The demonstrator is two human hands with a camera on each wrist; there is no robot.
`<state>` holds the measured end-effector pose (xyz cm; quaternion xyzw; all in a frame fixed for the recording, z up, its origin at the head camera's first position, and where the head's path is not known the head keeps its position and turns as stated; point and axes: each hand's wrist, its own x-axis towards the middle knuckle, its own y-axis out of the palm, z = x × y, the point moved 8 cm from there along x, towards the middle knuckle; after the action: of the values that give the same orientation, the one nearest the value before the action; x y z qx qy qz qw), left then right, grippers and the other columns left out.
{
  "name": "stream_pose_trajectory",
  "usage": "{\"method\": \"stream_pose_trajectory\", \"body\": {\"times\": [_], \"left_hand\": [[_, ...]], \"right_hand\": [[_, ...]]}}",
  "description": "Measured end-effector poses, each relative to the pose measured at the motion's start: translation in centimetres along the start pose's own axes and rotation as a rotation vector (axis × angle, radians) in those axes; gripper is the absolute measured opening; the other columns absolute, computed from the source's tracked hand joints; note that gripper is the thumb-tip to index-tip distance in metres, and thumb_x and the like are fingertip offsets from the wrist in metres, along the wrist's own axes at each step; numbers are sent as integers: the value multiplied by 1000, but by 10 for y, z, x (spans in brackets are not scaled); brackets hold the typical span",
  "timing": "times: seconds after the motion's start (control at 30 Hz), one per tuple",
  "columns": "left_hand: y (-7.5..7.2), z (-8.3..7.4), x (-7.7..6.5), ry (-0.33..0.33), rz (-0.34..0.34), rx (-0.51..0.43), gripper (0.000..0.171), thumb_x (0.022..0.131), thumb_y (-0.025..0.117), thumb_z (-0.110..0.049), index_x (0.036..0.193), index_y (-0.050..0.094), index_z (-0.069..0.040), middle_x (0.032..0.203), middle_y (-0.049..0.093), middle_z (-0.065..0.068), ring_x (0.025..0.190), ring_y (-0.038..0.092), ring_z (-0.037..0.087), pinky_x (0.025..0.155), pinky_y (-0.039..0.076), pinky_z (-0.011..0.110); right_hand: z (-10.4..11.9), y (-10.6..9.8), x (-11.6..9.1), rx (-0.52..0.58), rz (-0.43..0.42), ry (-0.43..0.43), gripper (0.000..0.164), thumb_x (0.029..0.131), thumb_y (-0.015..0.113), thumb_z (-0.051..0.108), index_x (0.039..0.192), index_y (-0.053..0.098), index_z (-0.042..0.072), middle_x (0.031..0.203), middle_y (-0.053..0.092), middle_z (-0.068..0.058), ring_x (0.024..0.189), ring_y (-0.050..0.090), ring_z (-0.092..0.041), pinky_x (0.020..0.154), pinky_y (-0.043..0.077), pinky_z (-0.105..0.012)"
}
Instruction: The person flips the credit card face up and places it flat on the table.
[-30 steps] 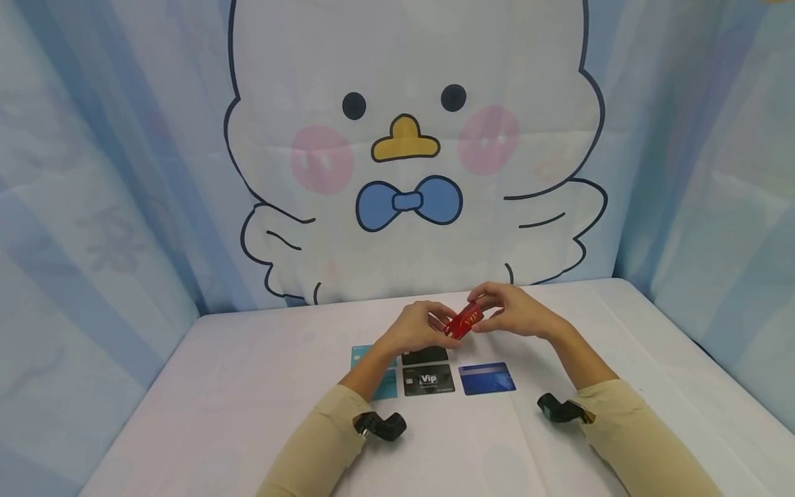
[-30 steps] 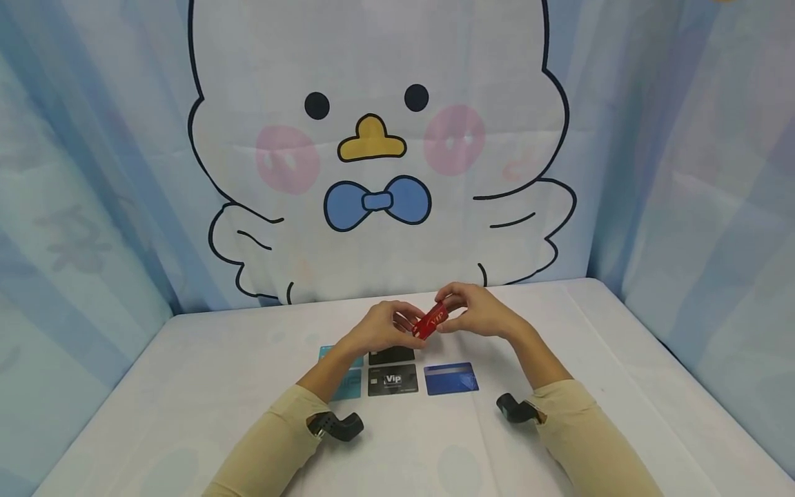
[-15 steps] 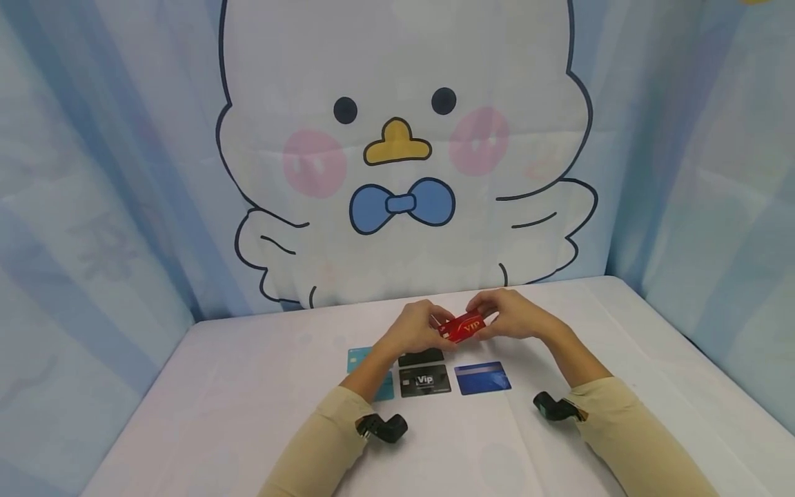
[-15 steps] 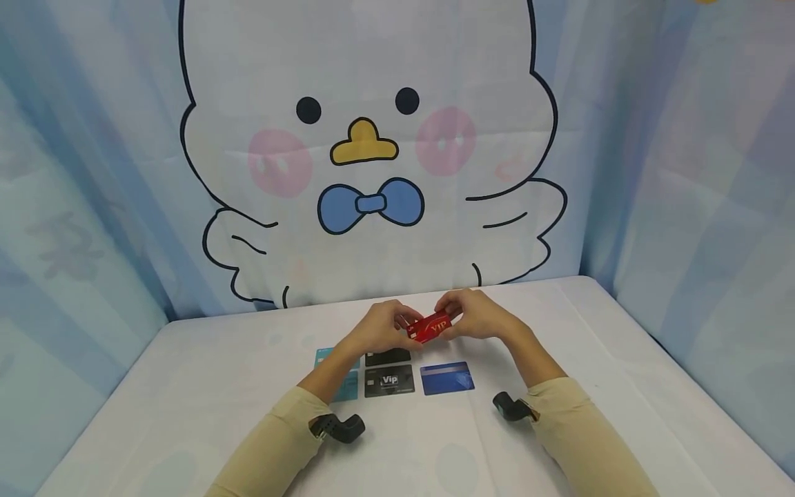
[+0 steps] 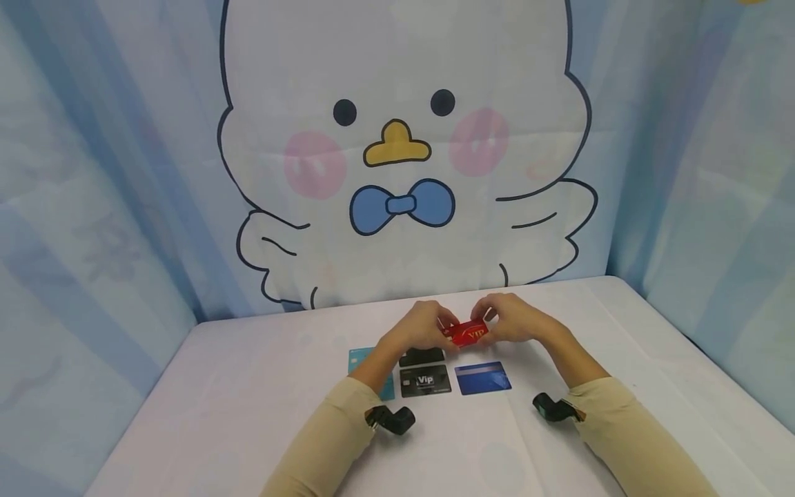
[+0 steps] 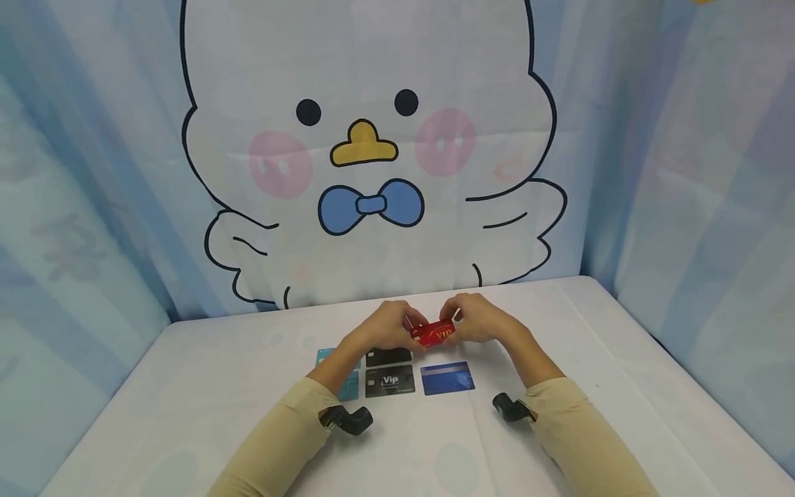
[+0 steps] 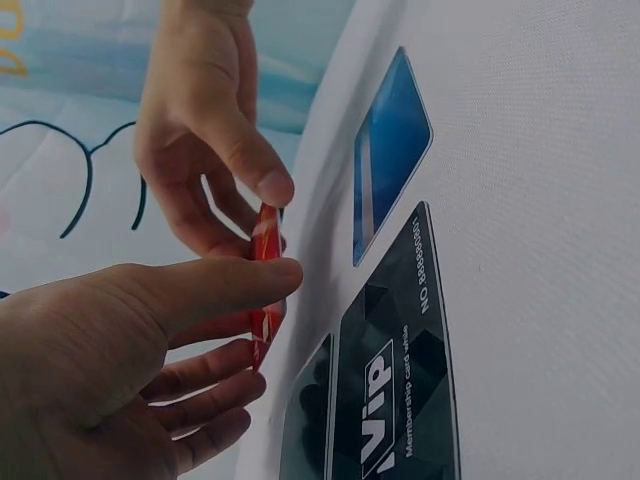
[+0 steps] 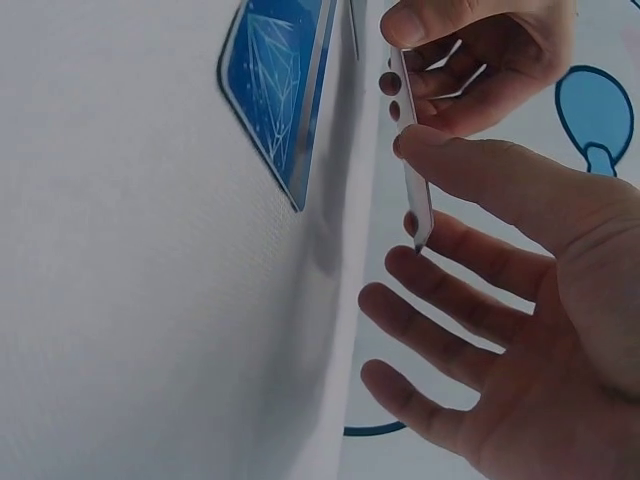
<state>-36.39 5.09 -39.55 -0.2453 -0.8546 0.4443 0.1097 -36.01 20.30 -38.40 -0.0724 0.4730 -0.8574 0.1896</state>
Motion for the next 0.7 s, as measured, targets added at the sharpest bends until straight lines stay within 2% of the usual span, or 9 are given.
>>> {"method": "stream_pose_trajectory", "body": {"times": [0.23, 0.7], "left_hand": [[8, -5, 3, 23, 34, 46, 49, 80, 91, -25, 125, 75, -12, 115, 76, 4, 99, 68, 14, 86, 60, 27], [16, -7, 4, -19, 45, 81, 49, 82, 91, -24, 126, 76, -12, 118, 77, 4, 102, 70, 16, 94, 59, 31]], "right_hand": [[-2, 8, 0, -45, 26, 36, 49, 75, 93, 18, 118, 72, 8, 115, 70, -9, 111, 64, -29, 94, 60, -47], [-4, 12, -2, -118, 50, 61, 50, 74, 94, 22, 117, 73, 10, 113, 70, -7, 105, 63, -24, 95, 59, -45]]}}
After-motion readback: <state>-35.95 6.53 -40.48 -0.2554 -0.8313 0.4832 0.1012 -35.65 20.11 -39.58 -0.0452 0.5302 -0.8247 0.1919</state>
